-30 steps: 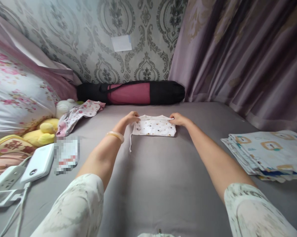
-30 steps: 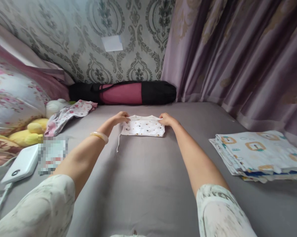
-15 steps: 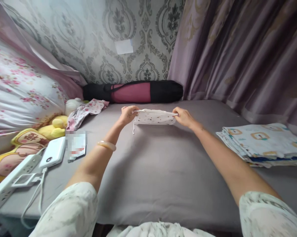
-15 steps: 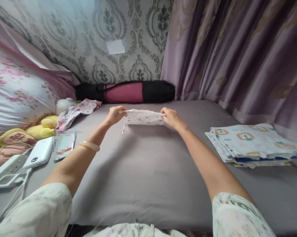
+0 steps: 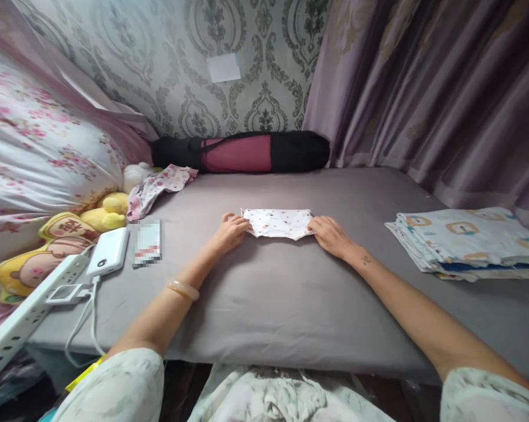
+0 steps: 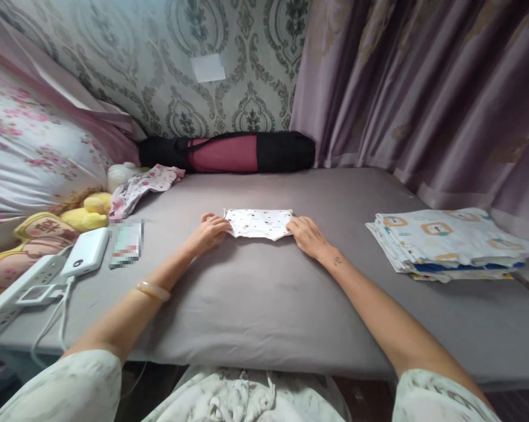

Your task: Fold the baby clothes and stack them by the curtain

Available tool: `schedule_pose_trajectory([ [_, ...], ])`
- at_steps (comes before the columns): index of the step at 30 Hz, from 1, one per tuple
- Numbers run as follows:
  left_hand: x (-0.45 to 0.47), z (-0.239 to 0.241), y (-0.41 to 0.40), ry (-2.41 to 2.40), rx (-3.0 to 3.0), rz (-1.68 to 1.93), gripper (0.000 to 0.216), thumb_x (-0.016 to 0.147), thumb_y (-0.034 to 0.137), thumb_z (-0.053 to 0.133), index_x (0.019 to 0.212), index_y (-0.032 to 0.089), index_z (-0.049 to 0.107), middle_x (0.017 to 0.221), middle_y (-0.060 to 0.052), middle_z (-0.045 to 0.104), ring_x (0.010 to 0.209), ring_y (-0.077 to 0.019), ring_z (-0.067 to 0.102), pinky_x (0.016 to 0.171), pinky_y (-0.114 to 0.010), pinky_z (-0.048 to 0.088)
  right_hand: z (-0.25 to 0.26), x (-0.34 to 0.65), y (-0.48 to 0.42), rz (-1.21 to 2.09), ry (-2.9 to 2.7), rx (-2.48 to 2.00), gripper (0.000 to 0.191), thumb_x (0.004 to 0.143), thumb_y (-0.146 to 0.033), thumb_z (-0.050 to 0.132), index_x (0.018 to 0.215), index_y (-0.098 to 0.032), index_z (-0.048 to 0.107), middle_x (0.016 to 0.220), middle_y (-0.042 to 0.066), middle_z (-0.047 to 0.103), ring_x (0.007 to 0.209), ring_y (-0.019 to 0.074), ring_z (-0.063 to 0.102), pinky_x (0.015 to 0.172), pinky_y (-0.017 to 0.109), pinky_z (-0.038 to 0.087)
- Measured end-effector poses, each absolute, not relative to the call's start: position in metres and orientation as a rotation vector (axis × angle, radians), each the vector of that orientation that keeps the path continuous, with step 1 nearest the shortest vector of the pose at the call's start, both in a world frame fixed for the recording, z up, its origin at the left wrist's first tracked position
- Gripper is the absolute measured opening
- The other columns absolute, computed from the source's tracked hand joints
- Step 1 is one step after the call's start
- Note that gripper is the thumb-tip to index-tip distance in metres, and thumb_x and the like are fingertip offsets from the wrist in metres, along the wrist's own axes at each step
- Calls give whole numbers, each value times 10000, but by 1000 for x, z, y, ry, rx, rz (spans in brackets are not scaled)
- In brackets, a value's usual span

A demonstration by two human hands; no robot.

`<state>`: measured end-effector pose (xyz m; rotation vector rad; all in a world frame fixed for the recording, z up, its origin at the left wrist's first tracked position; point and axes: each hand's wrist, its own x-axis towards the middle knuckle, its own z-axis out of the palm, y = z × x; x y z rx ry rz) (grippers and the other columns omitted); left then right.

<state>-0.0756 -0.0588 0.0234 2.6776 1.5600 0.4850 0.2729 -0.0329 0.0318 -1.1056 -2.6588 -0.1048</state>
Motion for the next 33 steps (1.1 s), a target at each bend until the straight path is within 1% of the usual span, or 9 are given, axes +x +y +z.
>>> schedule_pose_trajectory([
  [2, -76, 22, -61, 1554, 2684, 444, 402, 828, 87, 397, 1066, 261, 670, 1168, -57, 684, 1124, -201, 565, 1091, -423, 206, 32, 274, -36, -85, -2679, -1105, 331, 861, -56, 353, 1011, -187, 617, 1047, 113, 627, 980, 237, 516, 933, 348, 360],
  [7, -76, 27, -67, 1518, 2680, 387, 465, 716, 65, 445, 1070, 259, 676, 1163, -54, 683, 1131, -221, 563, 1095, -449, 192, 38, 275, -42, -33, -2731, -1120, 408, 789, 1, 370, 1024, -189, 644, 1087, 102, 643, 1036, 218, 536, 1007, 363, 312],
  [10, -64, 32, -66, 1648, 2595, 482, 421, 794, 109, 419, 1119, 242, 651, 1192, -68, 671, 1133, -214, 570, 1090, -434, 220, 42, 261, -42, -29, -2646, -1233, 413, 828, -46, 368, 1106, -171, 647, 1187, 117, 643, 1125, 229, 537, 1067, 393, 276],
  [13, -38, 33, -59, 1760, 2562, 565, 419, 911, 185, 345, 1268, 214, 562, 1330, -99, 595, 1237, -220, 515, 1104, -438, 228, 41, 230, -37, -19, -2530, -1331, 484, 902, -123, 314, 1334, -117, 533, 1426, 137, 506, 1338, 240, 405, 1148, 419, 187],
  [16, -8, 27, -48, 1818, 2575, 473, 461, 965, 266, 299, 1393, 189, 451, 1480, -117, 455, 1401, -247, 348, 1145, -473, 185, 34, 196, -30, 39, -2514, -1376, 538, 948, -237, 292, 1461, -108, 394, 1556, 118, 333, 1445, 251, 246, 1182, 471, 111],
  [18, 6, 20, -38, 1878, 2549, 394, 490, 981, 305, 270, 1438, 186, 401, 1531, -112, 385, 1451, -255, 256, 1169, -496, 144, 29, 178, -25, 63, -2515, -1408, 561, 949, -260, 285, 1488, -120, 353, 1576, 105, 289, 1464, 242, 202, 1191, 476, 84],
  [21, 16, 9, -25, 1911, 2518, 305, 528, 993, 350, 226, 1471, 172, 362, 1555, -114, 339, 1472, -258, 206, 1186, -516, 110, 23, 165, -18, 89, -2543, -1432, 581, 940, -247, 268, 1497, -99, 338, 1580, 111, 270, 1472, 239, 179, 1193, 488, 68],
  [28, 15, -4, -17, 1859, 2542, 260, 548, 999, 361, 190, 1493, 167, 330, 1556, -127, 333, 1469, -254, 219, 1192, -527, 98, 13, 166, -8, 193, -2587, -1491, 614, 938, -269, 244, 1505, -44, 305, 1575, 125, 273, 1471, 250, 182, 1192, 502, 86],
  [33, 16, -4, -18, 1835, 2484, 232, 566, 998, 357, 180, 1502, 130, 306, 1564, -145, 306, 1462, -267, 236, 1176, -544, 151, 7, 166, -6, 240, -2570, -1504, 619, 944, -283, 226, 1511, -41, 292, 1575, 120, 272, 1469, 248, 185, 1192, 495, 94],
])
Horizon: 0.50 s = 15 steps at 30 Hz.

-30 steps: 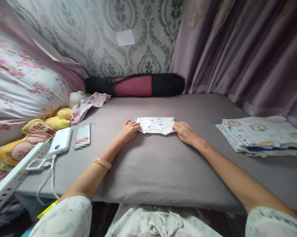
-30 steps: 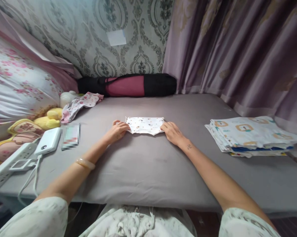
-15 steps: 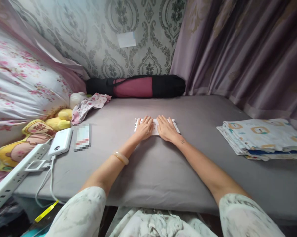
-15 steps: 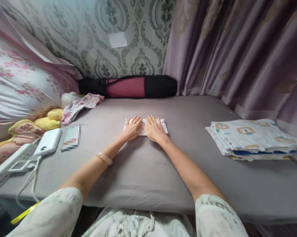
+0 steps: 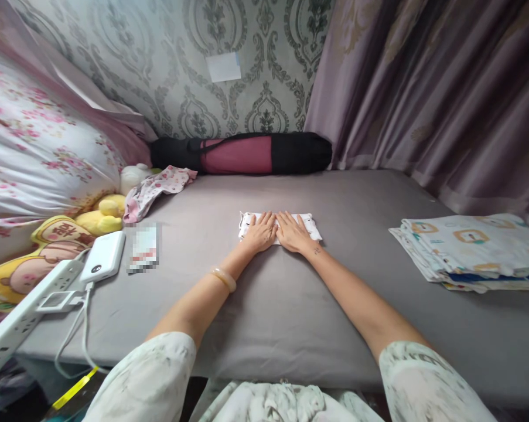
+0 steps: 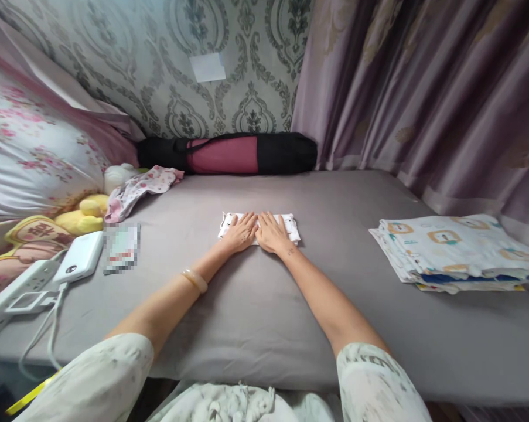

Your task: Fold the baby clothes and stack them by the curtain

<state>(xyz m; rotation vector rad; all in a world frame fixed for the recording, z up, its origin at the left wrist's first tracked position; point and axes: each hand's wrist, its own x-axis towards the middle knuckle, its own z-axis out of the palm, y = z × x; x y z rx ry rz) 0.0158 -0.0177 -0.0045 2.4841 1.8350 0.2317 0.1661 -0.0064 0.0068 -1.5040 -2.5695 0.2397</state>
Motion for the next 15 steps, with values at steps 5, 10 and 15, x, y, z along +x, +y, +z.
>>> schedule_pose_trajectory([
  [5, 16, -3, -16, 1825, 2450, 190, 567, 998, 366, 181, 1507, 143, 293, 1572, -141, 288, 1466, -266, 223, 1175, -542, 154, 6, 166, -5, 263, -2565, -1523, 605, 953, -290, 226, 1515, -78, 300, 1571, 118, 284, 1465, 251, 201, 1185, 499, 115],
  [10, 14, 7, -15, 1788, 2416, 159, 543, 1004, 376, 201, 1501, 178, 295, 1576, -145, 278, 1466, -264, 225, 1163, -540, 179, 13, 168, -2, 339, -2607, -1526, 594, 961, -294, 226, 1519, -103, 296, 1580, 114, 266, 1466, 251, 198, 1185, 500, 117],
  [15, 10, 17, -22, 1858, 2441, 259, 537, 1002, 419, 213, 1489, 222, 326, 1574, -120, 297, 1467, -264, 222, 1173, -543, 136, 16, 171, -5, 264, -2558, -1538, 573, 972, -297, 232, 1520, -144, 298, 1588, 110, 253, 1473, 256, 173, 1182, 524, 83],
])
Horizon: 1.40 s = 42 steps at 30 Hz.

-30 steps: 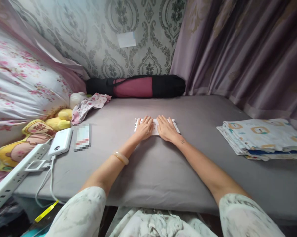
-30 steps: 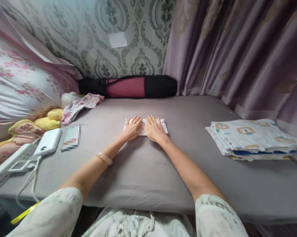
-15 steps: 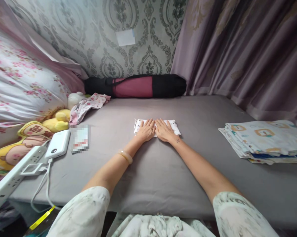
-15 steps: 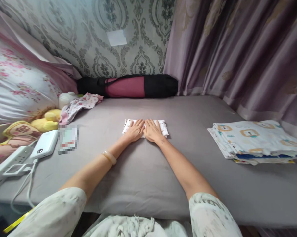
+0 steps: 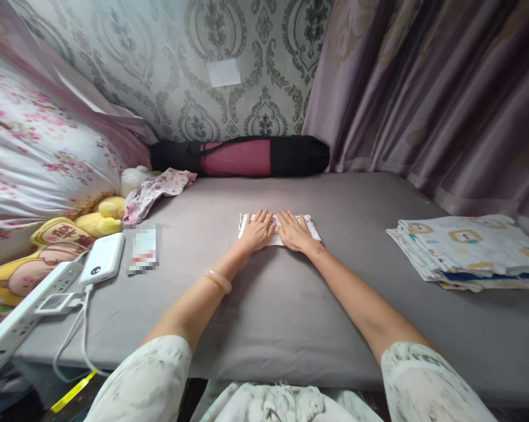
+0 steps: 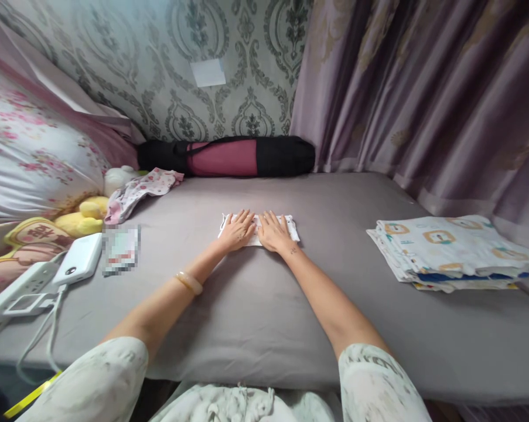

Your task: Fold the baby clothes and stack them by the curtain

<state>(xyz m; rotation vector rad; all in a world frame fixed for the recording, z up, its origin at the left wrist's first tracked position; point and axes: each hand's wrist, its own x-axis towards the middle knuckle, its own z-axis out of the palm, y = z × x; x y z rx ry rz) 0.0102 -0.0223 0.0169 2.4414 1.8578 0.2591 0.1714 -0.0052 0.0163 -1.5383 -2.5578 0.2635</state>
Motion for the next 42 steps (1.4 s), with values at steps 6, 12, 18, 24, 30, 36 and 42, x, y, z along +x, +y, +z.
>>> schedule_pose_trajectory([
  [6, 8, 8, -24, 1843, 2409, 177, 594, 1001, 461, 173, 1513, 180, 283, 1577, -140, 279, 1464, -286, 222, 1171, -554, 120, 8, 171, -9, 242, -2557, -1531, 562, 987, -318, 215, 1512, -150, 323, 1574, 121, 289, 1461, 277, 207, 1173, 531, 115],
  [12, 7, 11, -23, 1827, 2409, 164, 571, 999, 473, 196, 1502, 223, 298, 1567, -125, 310, 1454, -281, 250, 1163, -555, 148, 11, 172, -7, 255, -2567, -1540, 553, 988, -315, 223, 1510, -166, 329, 1568, 115, 306, 1457, 266, 222, 1172, 520, 125],
  [18, -2, 14, -28, 1913, 2501, 207, 580, 1002, 465, 199, 1465, 160, 368, 1526, -164, 370, 1430, -295, 294, 1159, -554, 169, 15, 179, -12, 120, -2536, -1618, 551, 989, -306, 229, 1499, -135, 346, 1568, 131, 301, 1462, 263, 203, 1177, 527, 77],
  [24, -3, 9, -26, 1931, 2457, 173, 623, 995, 499, 174, 1481, 146, 342, 1531, -158, 364, 1435, -301, 284, 1164, -530, 177, 12, 180, -12, 149, -2538, -1639, 553, 989, -297, 217, 1501, -128, 341, 1564, 131, 311, 1452, 262, 233, 1176, 522, 99],
  [30, -13, 14, -26, 1908, 2431, 173, 606, 995, 491, 200, 1477, 155, 347, 1545, -154, 343, 1444, -293, 271, 1163, -543, 170, 19, 187, -8, 142, -2526, -1686, 555, 987, -309, 218, 1495, -134, 356, 1572, 125, 293, 1464, 258, 196, 1179, 525, 82],
  [36, -33, 9, -25, 1919, 2306, 211, 631, 986, 502, 221, 1492, 142, 331, 1578, -146, 267, 1473, -289, 195, 1176, -533, 143, 12, 206, 0, 97, -2483, -1810, 592, 980, -323, 215, 1502, -64, 319, 1583, 128, 260, 1471, 251, 171, 1193, 487, 77],
  [42, -35, 1, -21, 1894, 2237, 307, 647, 976, 518, 247, 1492, 137, 336, 1581, -148, 253, 1477, -295, 175, 1178, -505, 158, 4, 210, 1, 150, -2464, -1800, 609, 974, -329, 185, 1499, -57, 329, 1578, 116, 277, 1473, 243, 163, 1195, 447, 118],
])
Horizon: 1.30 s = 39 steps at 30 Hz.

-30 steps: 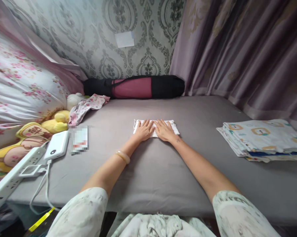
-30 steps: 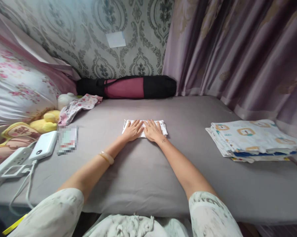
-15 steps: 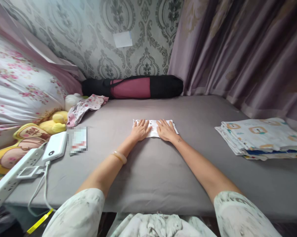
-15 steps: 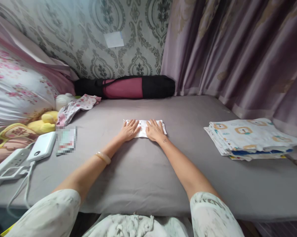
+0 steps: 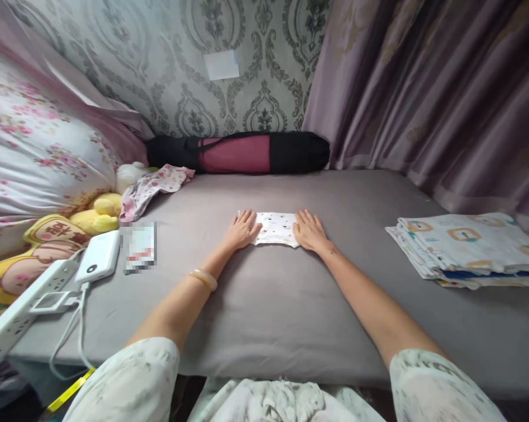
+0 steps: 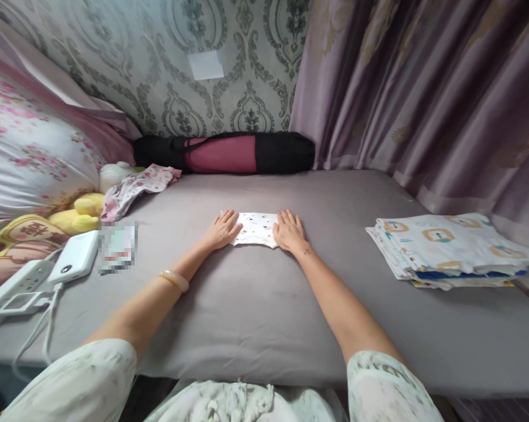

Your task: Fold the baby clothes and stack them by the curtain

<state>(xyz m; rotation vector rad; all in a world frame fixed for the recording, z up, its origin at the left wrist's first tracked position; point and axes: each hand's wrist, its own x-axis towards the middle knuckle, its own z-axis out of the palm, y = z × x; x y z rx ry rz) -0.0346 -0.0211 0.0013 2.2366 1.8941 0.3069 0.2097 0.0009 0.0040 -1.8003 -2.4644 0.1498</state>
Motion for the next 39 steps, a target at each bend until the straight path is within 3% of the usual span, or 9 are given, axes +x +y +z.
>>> schedule_pose_trajectory([
  [10, -39, 8, -29, 1910, 2216, 396, 600, 992, 470, 201, 1499, 172, 322, 1594, -102, 241, 1485, -247, 159, 1191, -486, 131, 17, 212, -1, 143, -2484, -1710, 617, 978, -355, 166, 1524, -92, 278, 1601, 106, 211, 1483, 235, 125, 1200, 472, 74],
  [25, -47, -5, -35, 1887, 2213, 567, 571, 987, 449, 222, 1475, 186, 359, 1580, -80, 290, 1479, -224, 189, 1190, -461, 164, 19, 199, -4, 145, -2528, -1724, 594, 993, -379, 175, 1508, -123, 325, 1576, 132, 280, 1468, 267, 180, 1178, 542, 54],
  [39, -45, -4, -38, 1913, 2234, 564, 533, 986, 395, 238, 1453, 192, 395, 1558, -78, 342, 1468, -221, 222, 1188, -463, 160, 19, 177, -12, 244, -2527, -1707, 573, 1001, -361, 195, 1504, -122, 328, 1577, 144, 275, 1464, 267, 190, 1176, 503, 97],
])
